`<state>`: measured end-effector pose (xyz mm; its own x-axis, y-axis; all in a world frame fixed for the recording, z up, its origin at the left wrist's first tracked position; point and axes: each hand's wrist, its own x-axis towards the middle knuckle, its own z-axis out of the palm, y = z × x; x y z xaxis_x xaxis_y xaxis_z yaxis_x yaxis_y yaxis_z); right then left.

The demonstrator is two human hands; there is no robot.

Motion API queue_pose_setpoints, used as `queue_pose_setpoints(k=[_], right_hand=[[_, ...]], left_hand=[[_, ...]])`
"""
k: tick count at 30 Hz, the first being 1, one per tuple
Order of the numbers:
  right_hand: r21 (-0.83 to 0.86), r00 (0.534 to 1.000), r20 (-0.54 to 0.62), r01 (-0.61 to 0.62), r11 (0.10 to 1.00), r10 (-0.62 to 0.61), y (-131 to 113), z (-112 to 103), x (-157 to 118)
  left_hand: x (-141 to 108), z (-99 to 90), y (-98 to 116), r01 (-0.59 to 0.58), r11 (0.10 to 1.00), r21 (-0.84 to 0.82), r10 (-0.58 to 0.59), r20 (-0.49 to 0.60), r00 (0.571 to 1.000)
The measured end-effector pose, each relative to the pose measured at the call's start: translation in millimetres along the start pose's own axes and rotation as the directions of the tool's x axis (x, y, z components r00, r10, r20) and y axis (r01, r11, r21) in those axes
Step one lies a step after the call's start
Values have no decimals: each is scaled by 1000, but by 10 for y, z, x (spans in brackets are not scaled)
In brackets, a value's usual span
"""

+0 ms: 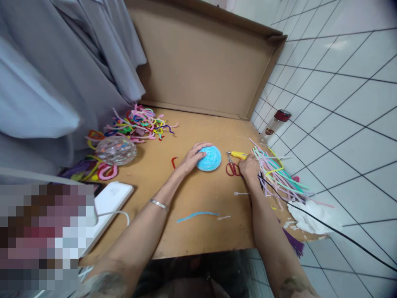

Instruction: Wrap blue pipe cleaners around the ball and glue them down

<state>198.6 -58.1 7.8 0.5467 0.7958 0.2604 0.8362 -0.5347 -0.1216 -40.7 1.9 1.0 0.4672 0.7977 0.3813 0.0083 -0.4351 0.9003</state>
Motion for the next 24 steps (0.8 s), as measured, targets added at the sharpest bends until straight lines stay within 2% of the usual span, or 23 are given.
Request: queue_pose_setpoints(k=[5, 10, 13, 16, 19, 20, 21, 24], right_hand=[[21, 991, 134, -3, 1000, 0, 1, -139, -50], [75, 986, 166, -42, 996, 29, -23, -196, -71], [19, 990, 138, -31, 999, 28, -58, -159, -82], [-48, 998, 58, -2, 999, 5, -78, -138, -94], [-106, 999, -51, 9, 994, -14, -122, -201, -136], [-108, 998, -56, 20, 994, -27, -154, -239, -163], [-96, 999, -36, 30, 995, -34, -194, -279, -195], [-68, 972, 219, 103, 992, -86, -329, -372, -308]], left_hand=[[1, -7, 4, -12, 1000, 25, 12, 7, 1000], [1, 9, 5, -8, 1000, -4, 8, -3, 1000], [-1, 12, 18, 7, 1000, -10, -8, -14, 1000], [-3, 10, 31, 4, 1000, -18, -5, -13, 1000], [-4, 11, 37, 14, 999, -29, -14, -16, 1000], [-3, 13, 37, 20, 999, -32, -20, -17, 1000], [-2, 16, 36, 24, 999, -33, -24, -17, 1000], [3, 26, 22, 12, 999, -42, -13, -23, 1000]])
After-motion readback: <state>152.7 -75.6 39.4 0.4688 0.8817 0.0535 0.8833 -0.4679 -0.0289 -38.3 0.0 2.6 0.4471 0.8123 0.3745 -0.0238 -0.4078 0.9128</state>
